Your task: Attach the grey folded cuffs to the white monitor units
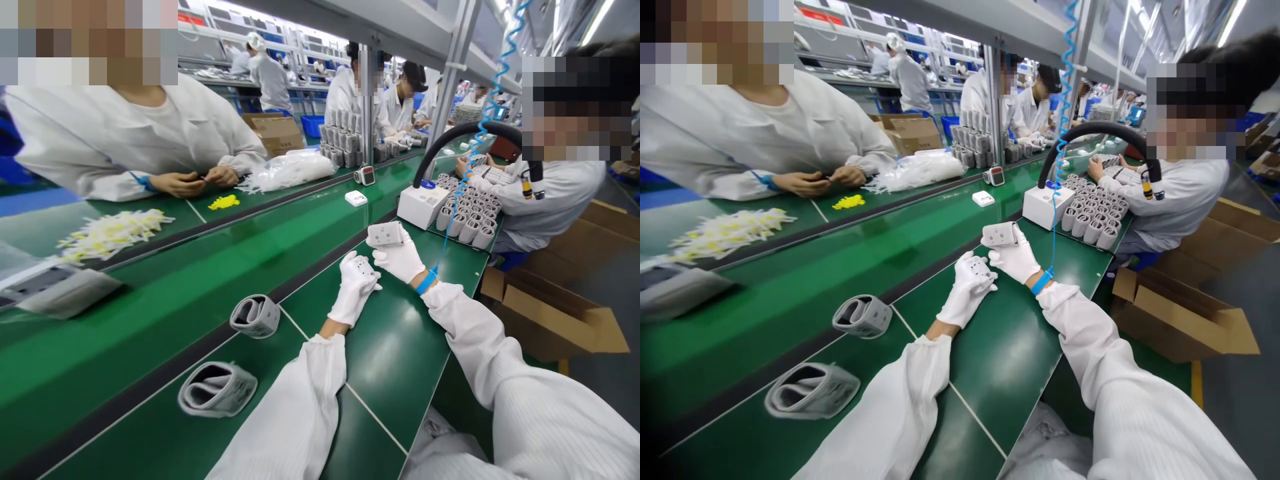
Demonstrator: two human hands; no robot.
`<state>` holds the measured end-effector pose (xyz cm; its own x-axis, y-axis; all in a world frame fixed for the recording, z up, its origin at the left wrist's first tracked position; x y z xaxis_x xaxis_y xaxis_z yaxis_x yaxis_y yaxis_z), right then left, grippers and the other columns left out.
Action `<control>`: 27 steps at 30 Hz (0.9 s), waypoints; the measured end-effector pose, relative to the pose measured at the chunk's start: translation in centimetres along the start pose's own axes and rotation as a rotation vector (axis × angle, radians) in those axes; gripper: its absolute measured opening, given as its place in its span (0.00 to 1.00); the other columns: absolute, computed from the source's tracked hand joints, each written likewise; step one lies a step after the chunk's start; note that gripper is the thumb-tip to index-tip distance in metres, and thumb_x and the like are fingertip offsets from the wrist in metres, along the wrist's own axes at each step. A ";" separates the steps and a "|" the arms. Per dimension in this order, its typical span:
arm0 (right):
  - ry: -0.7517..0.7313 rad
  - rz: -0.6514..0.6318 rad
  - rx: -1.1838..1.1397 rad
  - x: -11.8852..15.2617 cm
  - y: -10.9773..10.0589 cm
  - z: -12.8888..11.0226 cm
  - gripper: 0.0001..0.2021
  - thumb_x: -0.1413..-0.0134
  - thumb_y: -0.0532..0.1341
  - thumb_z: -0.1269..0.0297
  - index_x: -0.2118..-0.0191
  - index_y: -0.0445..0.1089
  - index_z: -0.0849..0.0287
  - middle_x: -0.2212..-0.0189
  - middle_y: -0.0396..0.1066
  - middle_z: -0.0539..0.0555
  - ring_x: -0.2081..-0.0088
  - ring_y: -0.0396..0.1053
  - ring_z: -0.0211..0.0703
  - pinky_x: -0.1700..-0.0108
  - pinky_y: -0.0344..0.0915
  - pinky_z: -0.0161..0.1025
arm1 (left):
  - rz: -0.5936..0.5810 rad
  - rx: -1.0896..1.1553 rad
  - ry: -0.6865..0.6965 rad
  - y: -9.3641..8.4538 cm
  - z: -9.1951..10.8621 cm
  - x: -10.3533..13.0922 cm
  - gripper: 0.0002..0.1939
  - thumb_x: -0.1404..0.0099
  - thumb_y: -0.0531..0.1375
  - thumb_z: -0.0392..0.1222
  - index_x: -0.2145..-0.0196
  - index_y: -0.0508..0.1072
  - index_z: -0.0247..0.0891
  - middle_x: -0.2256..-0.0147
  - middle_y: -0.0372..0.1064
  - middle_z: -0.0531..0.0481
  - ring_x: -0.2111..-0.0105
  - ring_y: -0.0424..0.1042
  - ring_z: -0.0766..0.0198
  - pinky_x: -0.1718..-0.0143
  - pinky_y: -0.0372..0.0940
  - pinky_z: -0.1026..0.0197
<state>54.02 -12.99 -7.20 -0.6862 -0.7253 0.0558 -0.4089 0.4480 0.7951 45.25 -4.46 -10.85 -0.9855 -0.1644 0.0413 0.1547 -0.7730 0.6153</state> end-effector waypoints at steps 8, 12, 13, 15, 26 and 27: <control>-0.126 0.155 0.182 -0.7 -1.7 1.0 0.16 0.39 0.63 0.53 0.53 0.72 0.59 0.64 0.77 0.57 0.73 0.69 0.41 0.78 0.63 0.34 | -0.031 0.090 0.034 -2.2 2.4 -1.6 0.33 0.32 0.58 0.67 0.38 0.60 0.46 0.55 0.71 0.42 0.74 0.74 0.59 0.83 0.63 0.61; -0.195 0.037 0.314 -0.3 -0.4 1.4 0.22 0.49 0.68 0.65 0.47 0.72 0.58 0.48 0.76 0.59 0.57 0.75 0.47 0.61 0.75 0.41 | -0.092 0.123 0.009 -1.9 2.7 -1.8 0.31 0.30 0.55 0.67 0.43 0.66 0.40 0.63 0.69 0.46 0.78 0.69 0.62 0.85 0.58 0.62; -0.207 0.017 0.345 -0.1 -0.1 1.4 0.25 0.50 0.68 0.66 0.45 0.71 0.56 0.44 0.74 0.57 0.52 0.75 0.49 0.56 0.76 0.43 | -0.099 0.118 0.007 -1.8 2.7 -1.7 0.29 0.31 0.57 0.64 0.43 0.66 0.40 0.62 0.68 0.47 0.78 0.70 0.62 0.85 0.58 0.62; -0.216 0.011 0.425 0.2 0.0 1.4 0.31 0.52 0.68 0.67 0.40 0.67 0.51 0.40 0.70 0.54 0.47 0.73 0.49 0.52 0.75 0.44 | -0.120 0.094 0.004 -1.7 2.9 -1.4 0.26 0.34 0.64 0.57 0.44 0.66 0.41 0.59 0.68 0.48 0.74 0.71 0.63 0.83 0.61 0.63; -0.602 -0.155 1.463 2.0 3.4 0.4 0.35 0.48 0.71 0.58 0.35 0.65 0.52 0.33 0.60 0.58 0.31 0.56 0.56 0.26 0.50 0.52 | -0.117 -0.043 -0.027 -1.8 3.0 -0.7 0.44 0.36 0.67 0.57 0.30 0.50 0.47 0.65 0.68 0.52 0.80 0.65 0.68 0.85 0.59 0.65; -0.609 -0.177 1.522 2.3 3.7 0.3 0.34 0.47 0.70 0.59 0.35 0.66 0.52 0.34 0.60 0.58 0.31 0.57 0.56 0.26 0.51 0.52 | -0.094 -0.058 -0.016 -2.0 3.1 -0.8 0.45 0.35 0.66 0.60 0.29 0.49 0.49 0.68 0.66 0.55 0.82 0.62 0.69 0.86 0.58 0.66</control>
Point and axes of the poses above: each hand's wrist, its own x-axis away from the middle knuckle, its own y-axis out of the palm, z = x × y, the point moved 7 cm from there along -x, towards the middle knuckle
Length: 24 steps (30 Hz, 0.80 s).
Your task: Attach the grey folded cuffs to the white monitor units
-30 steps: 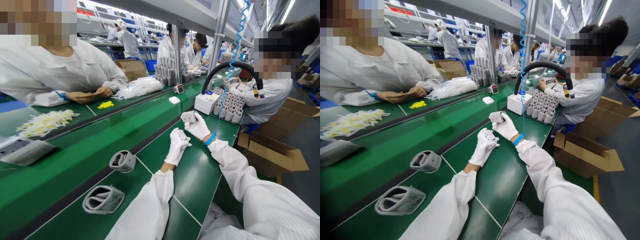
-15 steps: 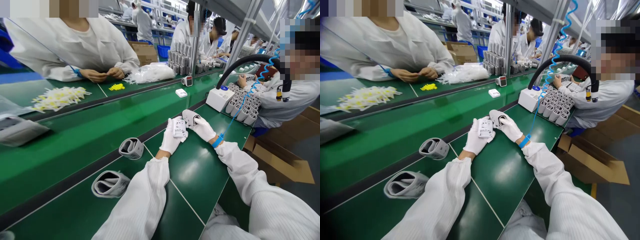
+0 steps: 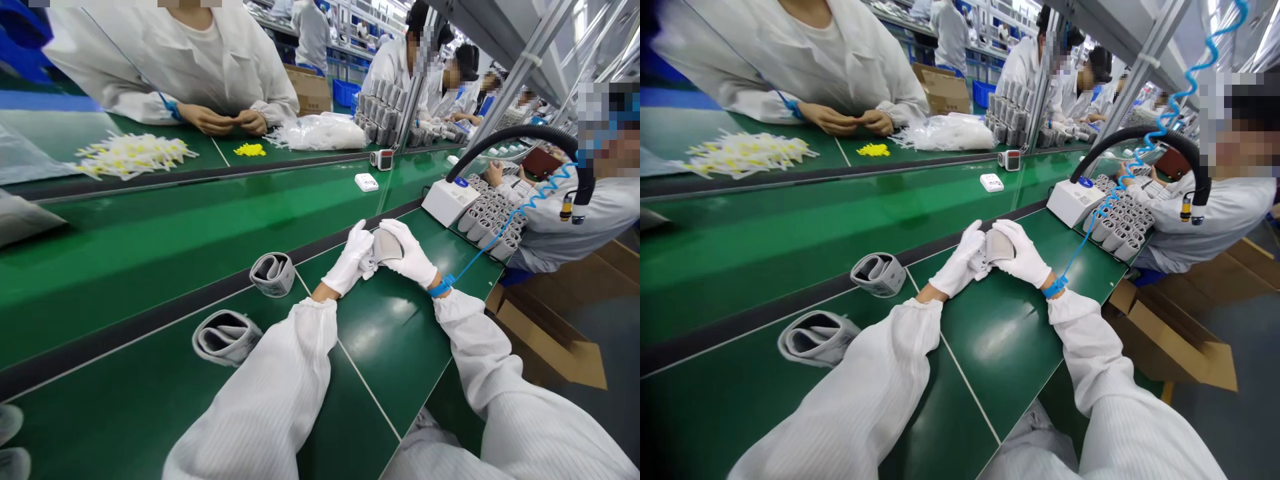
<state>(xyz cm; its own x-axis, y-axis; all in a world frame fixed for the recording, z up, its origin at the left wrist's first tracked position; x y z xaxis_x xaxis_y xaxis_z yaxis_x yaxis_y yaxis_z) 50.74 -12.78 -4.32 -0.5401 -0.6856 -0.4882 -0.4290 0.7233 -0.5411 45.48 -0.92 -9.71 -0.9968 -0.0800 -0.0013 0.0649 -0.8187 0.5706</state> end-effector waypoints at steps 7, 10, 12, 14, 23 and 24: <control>0.215 -0.057 0.026 0.5 0.8 1.6 0.41 0.52 0.73 0.50 0.33 0.64 0.54 0.39 0.67 0.61 0.38 0.66 0.64 0.33 0.59 0.60 | 0.201 -0.048 0.085 -1.6 0.8 -0.5 0.35 0.38 0.63 0.70 0.43 0.65 0.45 0.72 0.63 0.57 0.84 0.61 0.71 0.87 0.55 0.69; 0.265 0.018 -0.179 0.3 0.5 2.5 0.34 0.49 0.71 0.48 0.38 0.69 0.56 0.40 0.69 0.59 0.38 0.66 0.59 0.32 0.59 0.54 | 0.145 -0.008 0.073 -1.2 1.0 -0.4 0.35 0.38 0.59 0.75 0.48 0.65 0.44 0.74 0.61 0.58 0.87 0.57 0.71 0.89 0.52 0.68; 0.277 0.081 -0.320 0.2 0.2 3.0 0.35 0.51 0.73 0.49 0.39 0.68 0.56 0.39 0.68 0.59 0.36 0.65 0.57 0.32 0.60 0.51 | 0.102 0.024 0.055 -0.9 1.0 -0.3 0.37 0.39 0.56 0.78 0.49 0.64 0.43 0.75 0.62 0.57 0.87 0.57 0.70 0.90 0.50 0.68; 0.270 0.142 -0.392 0.1 -0.1 3.3 0.40 0.54 0.75 0.50 0.37 0.65 0.56 0.36 0.65 0.60 0.34 0.63 0.56 0.31 0.60 0.50 | 0.074 0.038 0.033 -0.7 0.9 -0.2 0.40 0.40 0.53 0.81 0.49 0.63 0.43 0.74 0.66 0.55 0.87 0.59 0.68 0.90 0.49 0.68; 0.093 0.015 -0.102 0.5 1.3 0.1 0.38 0.49 0.71 0.63 0.34 0.58 0.52 0.34 0.59 0.58 0.32 0.59 0.54 0.28 0.53 0.51 | -0.112 -0.073 0.031 0.3 0.2 -0.5 0.37 0.37 0.51 0.78 0.55 0.71 0.40 0.78 0.62 0.55 0.88 0.55 0.70 0.92 0.47 0.68; 0.077 0.015 -0.077 0.5 1.1 -0.1 0.36 0.50 0.71 0.65 0.36 0.60 0.52 0.36 0.61 0.58 0.34 0.61 0.54 0.29 0.55 0.51 | -0.136 -0.089 0.022 0.4 0.1 -0.5 0.37 0.36 0.50 0.78 0.56 0.72 0.39 0.79 0.61 0.55 0.89 0.53 0.71 0.92 0.46 0.68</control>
<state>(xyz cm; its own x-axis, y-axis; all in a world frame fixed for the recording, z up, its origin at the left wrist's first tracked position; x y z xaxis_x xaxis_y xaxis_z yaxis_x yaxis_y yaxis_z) 49.91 -12.30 -5.14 -0.5998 -0.6681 -0.4404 -0.4729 0.7399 -0.4784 46.03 -1.17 -9.40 -0.9954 0.0237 -0.0925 -0.0662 -0.8697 0.4891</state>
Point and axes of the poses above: each hand's wrist, its own x-axis away from the middle knuckle, its own y-axis out of the palm, z = x × y, the point moved 7 cm from there along -x, towards the middle knuckle
